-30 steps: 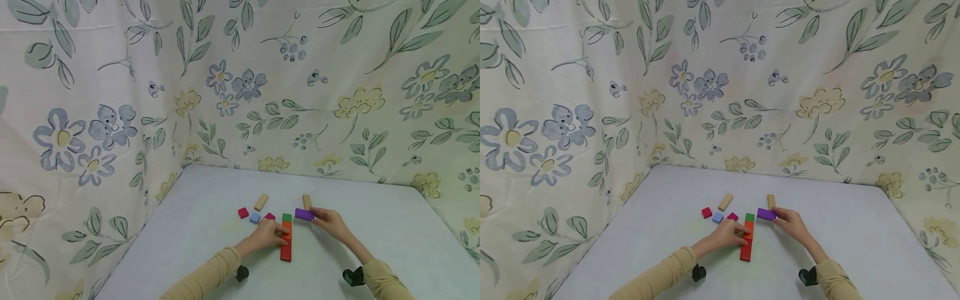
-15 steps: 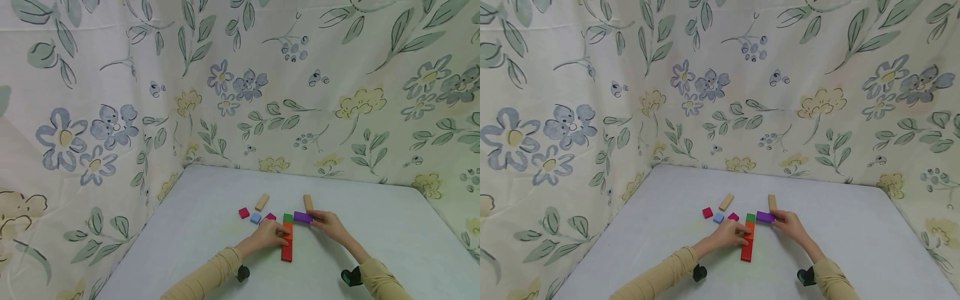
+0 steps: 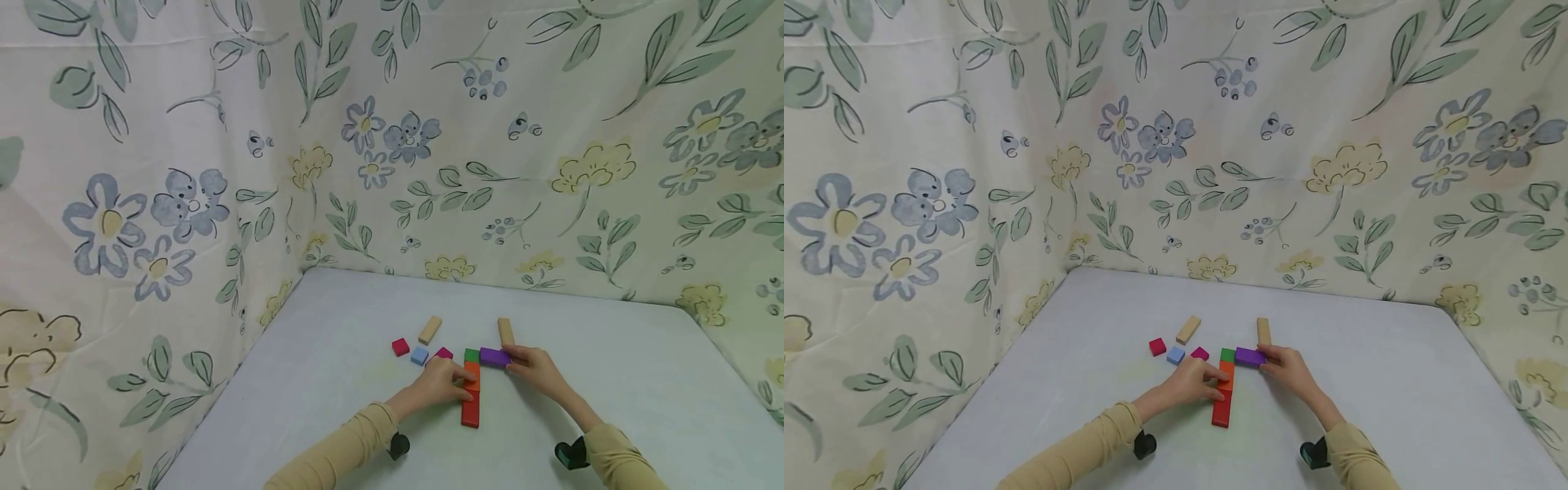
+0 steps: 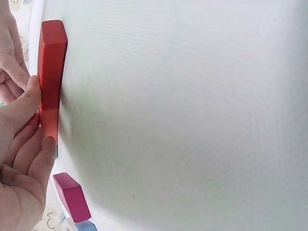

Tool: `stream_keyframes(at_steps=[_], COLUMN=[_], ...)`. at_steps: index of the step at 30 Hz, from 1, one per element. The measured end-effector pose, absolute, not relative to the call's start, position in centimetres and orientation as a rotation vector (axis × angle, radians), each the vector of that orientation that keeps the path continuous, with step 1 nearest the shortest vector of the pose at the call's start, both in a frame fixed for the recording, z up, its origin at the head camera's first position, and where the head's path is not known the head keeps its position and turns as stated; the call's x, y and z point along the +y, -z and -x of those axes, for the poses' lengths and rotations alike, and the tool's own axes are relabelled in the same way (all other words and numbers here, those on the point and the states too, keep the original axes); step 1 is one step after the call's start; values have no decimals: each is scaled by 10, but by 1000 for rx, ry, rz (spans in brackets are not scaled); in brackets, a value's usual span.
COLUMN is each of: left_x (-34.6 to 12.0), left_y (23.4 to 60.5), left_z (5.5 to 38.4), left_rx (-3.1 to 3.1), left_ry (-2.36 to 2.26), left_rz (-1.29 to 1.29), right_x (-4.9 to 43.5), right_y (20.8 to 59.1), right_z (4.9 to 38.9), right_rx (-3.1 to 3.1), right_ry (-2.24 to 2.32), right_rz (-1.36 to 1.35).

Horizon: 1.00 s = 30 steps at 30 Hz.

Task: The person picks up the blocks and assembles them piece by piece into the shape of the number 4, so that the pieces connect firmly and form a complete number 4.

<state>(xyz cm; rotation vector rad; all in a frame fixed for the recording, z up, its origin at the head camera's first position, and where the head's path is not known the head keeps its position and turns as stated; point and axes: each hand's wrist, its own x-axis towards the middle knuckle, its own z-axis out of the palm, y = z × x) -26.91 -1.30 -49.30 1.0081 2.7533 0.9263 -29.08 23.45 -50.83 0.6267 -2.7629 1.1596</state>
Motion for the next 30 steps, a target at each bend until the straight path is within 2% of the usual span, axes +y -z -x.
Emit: stream_keyframes(at_steps=[30], left_x=[-13], left_y=[491], left_z=[269], left_rx=[2751], left_ry=[-898], left_rz=[-999], right_x=[232], right_y=[516], right_z=[291], right_rx=[-2852], right_ry=[-1084], right_rz=[-529])
